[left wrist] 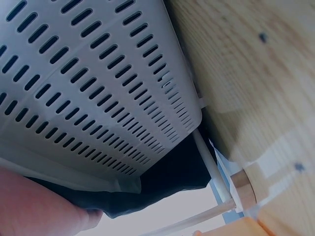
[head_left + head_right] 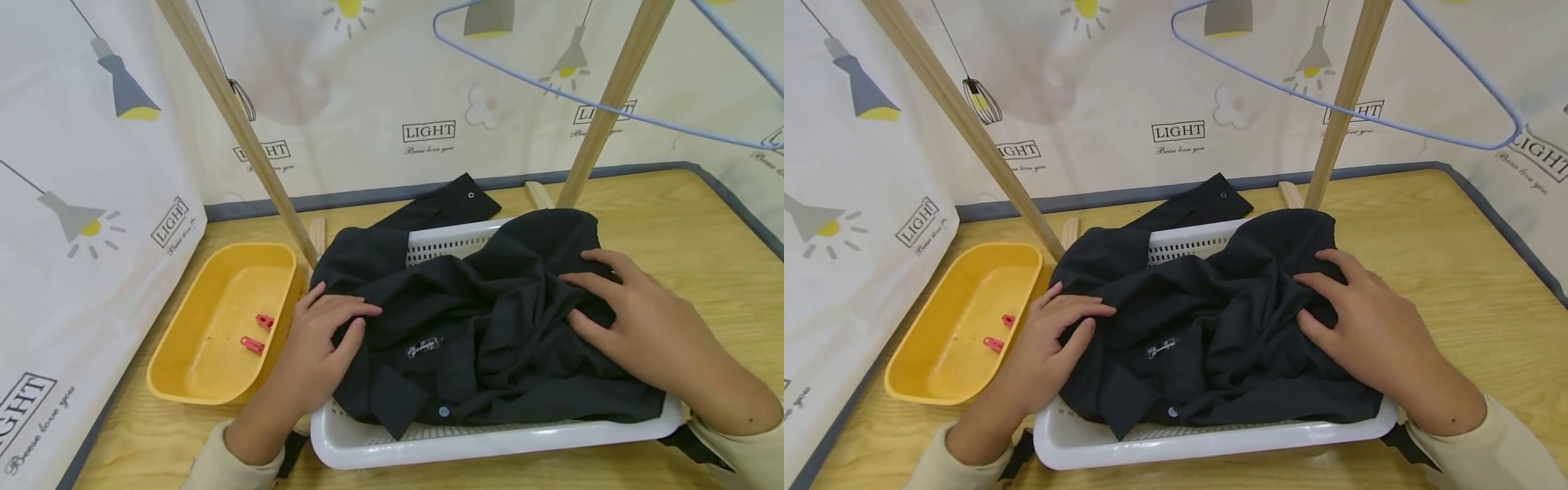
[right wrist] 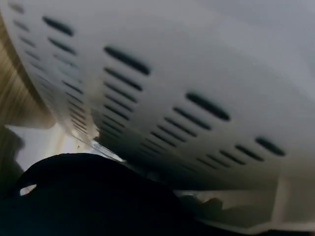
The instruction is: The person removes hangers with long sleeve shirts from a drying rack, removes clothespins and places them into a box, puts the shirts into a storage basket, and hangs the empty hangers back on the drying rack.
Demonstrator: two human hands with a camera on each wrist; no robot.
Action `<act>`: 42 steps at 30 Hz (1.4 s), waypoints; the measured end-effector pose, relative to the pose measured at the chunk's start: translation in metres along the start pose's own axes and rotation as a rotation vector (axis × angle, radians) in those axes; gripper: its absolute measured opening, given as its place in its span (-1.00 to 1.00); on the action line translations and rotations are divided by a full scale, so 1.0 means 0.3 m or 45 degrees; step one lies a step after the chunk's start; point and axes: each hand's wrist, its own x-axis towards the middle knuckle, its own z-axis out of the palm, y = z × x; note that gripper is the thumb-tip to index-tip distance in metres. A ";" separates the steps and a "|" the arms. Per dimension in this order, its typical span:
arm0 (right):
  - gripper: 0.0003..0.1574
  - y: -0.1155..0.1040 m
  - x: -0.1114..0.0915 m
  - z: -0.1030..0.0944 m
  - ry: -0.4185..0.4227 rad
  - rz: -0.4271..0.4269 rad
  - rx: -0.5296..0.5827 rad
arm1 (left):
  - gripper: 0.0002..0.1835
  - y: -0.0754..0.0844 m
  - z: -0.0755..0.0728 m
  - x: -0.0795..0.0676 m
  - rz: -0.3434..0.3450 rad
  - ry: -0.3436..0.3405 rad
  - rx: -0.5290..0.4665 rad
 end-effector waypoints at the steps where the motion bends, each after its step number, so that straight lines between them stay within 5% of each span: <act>1: -0.48 0.000 0.000 0.000 0.021 -0.001 -0.009 | -0.77 0.000 0.000 0.000 0.005 0.000 -0.007; 13: -0.70 0.007 0.011 0.013 0.230 -0.063 0.010 | -0.76 -0.003 0.001 0.001 0.012 0.009 -0.009; 22: -0.71 0.005 0.012 0.016 0.255 -0.016 0.049 | -0.76 -0.005 0.005 0.000 0.012 -0.013 -0.014; 37: -0.81 -0.009 0.017 0.024 0.439 -0.213 0.082 | -0.77 -0.004 0.002 0.000 0.025 0.000 -0.017; 42: -0.77 -0.012 0.015 0.021 0.420 -0.097 0.078 | -0.77 -0.005 0.000 0.000 0.024 -0.005 -0.019</act>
